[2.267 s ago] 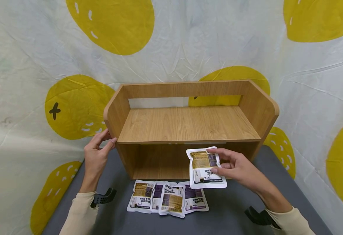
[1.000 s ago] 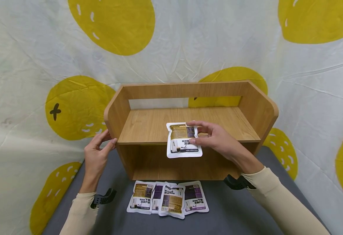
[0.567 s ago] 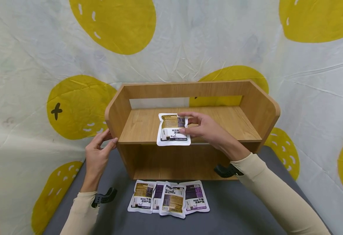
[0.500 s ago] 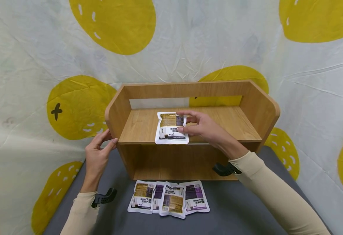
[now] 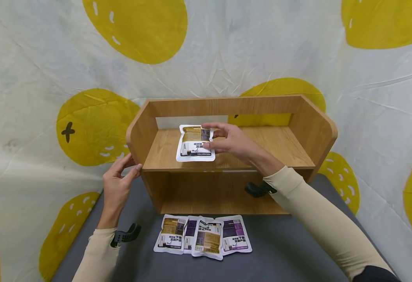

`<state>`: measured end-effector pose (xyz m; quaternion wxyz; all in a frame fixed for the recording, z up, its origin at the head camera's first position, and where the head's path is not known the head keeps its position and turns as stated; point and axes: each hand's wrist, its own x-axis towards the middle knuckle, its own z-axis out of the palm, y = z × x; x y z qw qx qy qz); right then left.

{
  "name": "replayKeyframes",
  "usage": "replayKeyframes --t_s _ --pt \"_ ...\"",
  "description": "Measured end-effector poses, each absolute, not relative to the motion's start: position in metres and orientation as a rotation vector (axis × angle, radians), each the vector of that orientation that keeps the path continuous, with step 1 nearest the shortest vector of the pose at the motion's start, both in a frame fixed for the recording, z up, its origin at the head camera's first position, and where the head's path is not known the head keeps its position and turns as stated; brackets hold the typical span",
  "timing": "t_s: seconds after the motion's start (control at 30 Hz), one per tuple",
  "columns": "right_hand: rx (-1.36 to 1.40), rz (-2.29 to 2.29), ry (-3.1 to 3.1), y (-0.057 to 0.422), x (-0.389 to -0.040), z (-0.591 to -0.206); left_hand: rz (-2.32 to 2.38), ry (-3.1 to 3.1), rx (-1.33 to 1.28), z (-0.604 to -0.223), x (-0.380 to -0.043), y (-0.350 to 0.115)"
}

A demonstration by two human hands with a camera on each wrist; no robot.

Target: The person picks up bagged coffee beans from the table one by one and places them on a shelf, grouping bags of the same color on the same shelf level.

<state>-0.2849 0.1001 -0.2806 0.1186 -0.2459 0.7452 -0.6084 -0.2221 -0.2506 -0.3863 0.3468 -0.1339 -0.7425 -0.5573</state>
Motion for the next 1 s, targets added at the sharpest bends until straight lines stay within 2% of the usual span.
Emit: replayKeyframes --t_s 0.63,1.0 --pt "-0.647 -1.778 2.051 0.070 -0.309 -0.281 -1.419 -1.951 -0.325 -0.389 -0.220 -0.253" --pt "-0.592 -1.664 2.180 0.056 -0.322 -0.282 -1.435 -1.939 -0.331 -0.390 -0.221 -0.253"
